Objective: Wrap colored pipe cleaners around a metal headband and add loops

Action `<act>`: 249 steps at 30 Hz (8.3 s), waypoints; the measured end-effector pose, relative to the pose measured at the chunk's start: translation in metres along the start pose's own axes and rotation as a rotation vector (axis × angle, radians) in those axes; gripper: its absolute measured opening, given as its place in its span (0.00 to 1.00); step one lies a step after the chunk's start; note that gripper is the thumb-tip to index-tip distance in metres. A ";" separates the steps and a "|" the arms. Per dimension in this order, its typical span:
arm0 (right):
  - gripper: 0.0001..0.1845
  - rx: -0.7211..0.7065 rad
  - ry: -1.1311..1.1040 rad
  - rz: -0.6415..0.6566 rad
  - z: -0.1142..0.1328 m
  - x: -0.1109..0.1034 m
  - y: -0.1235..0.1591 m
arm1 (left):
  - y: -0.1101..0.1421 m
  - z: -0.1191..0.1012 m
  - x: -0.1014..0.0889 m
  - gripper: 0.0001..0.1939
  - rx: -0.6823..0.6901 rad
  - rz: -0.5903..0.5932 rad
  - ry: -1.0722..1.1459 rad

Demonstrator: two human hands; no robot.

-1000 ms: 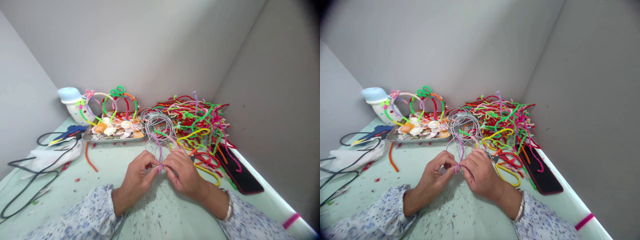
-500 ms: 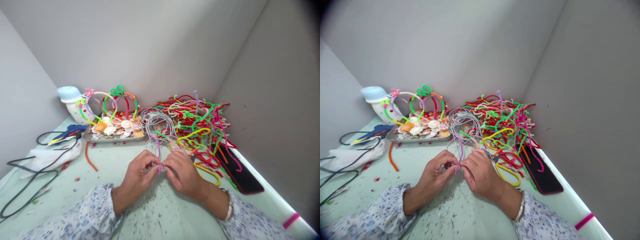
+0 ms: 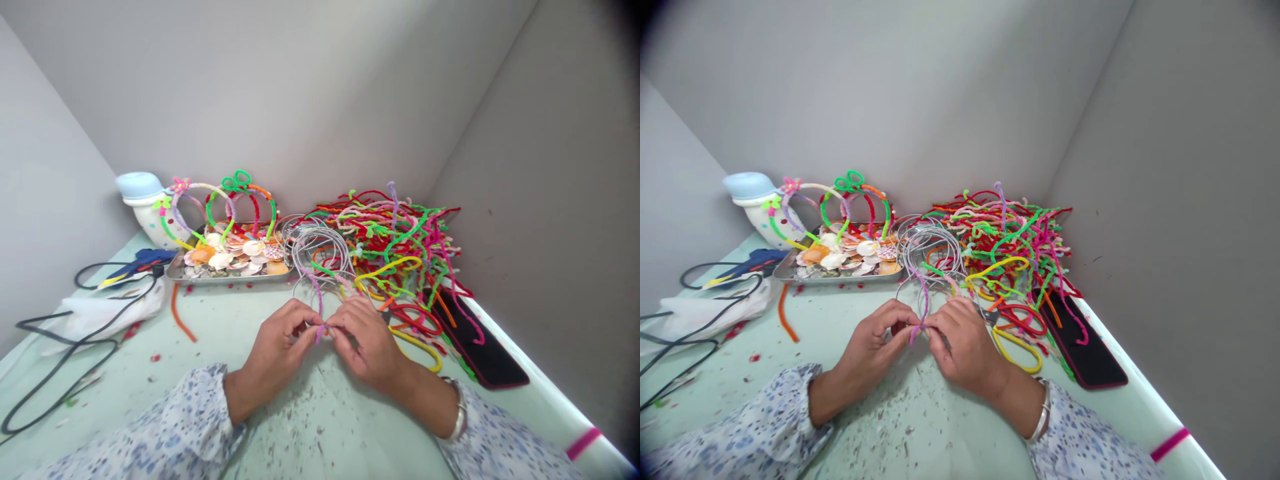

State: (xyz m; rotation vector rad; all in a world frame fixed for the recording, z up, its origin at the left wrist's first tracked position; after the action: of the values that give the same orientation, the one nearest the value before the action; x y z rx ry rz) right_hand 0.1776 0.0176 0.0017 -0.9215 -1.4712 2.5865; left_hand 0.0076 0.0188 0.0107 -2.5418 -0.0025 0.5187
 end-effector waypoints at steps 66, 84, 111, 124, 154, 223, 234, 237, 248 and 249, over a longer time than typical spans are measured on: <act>0.06 -0.023 0.056 -0.109 -0.001 -0.005 -0.003 | 0.005 -0.006 -0.006 0.09 0.052 -0.154 0.015; 0.05 0.125 0.107 -0.201 -0.008 -0.008 -0.007 | 0.013 -0.019 -0.006 0.23 0.354 0.251 0.206; 0.08 0.002 0.025 0.104 -0.004 0.003 0.000 | 0.002 0.009 0.001 0.05 -0.056 -0.064 -0.161; 0.09 -0.029 0.120 0.147 -0.005 0.003 -0.001 | 0.002 0.006 0.004 0.09 -0.348 -0.044 0.120; 0.10 -0.158 0.145 0.156 0.005 0.004 -0.002 | 0.005 0.011 0.008 0.05 -0.559 0.059 0.235; 0.08 -0.003 -0.006 0.034 -0.005 0.001 0.000 | 0.005 0.006 0.006 0.07 -0.027 -0.077 -0.107; 0.08 -0.084 0.081 0.057 -0.003 0.001 0.001 | 0.005 0.002 0.005 0.09 -0.157 0.003 -0.131; 0.08 -0.094 0.105 0.074 -0.003 0.002 0.001 | 0.005 0.002 0.006 0.10 -0.188 0.017 -0.127; 0.08 -0.085 0.117 0.082 -0.003 0.001 0.001 | 0.008 0.003 0.006 0.10 -0.188 0.008 -0.119; 0.08 -0.089 0.122 0.084 -0.002 0.001 0.001 | 0.008 0.003 0.006 0.10 -0.194 0.013 -0.123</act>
State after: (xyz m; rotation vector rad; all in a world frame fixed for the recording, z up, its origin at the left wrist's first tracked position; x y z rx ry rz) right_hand 0.1782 0.0193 -0.0002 -1.1532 -1.5578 2.4882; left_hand 0.0116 0.0142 0.0020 -2.6943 -0.0849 0.7107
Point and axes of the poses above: each hand's wrist, its own y-axis away from the middle knuckle, its own x-axis out of the palm, z = x × y, the point moved 2 cm from there along -y, towards the middle knuckle, and after that the axes turned 14 degrees about -z, right-handed, at the moved point
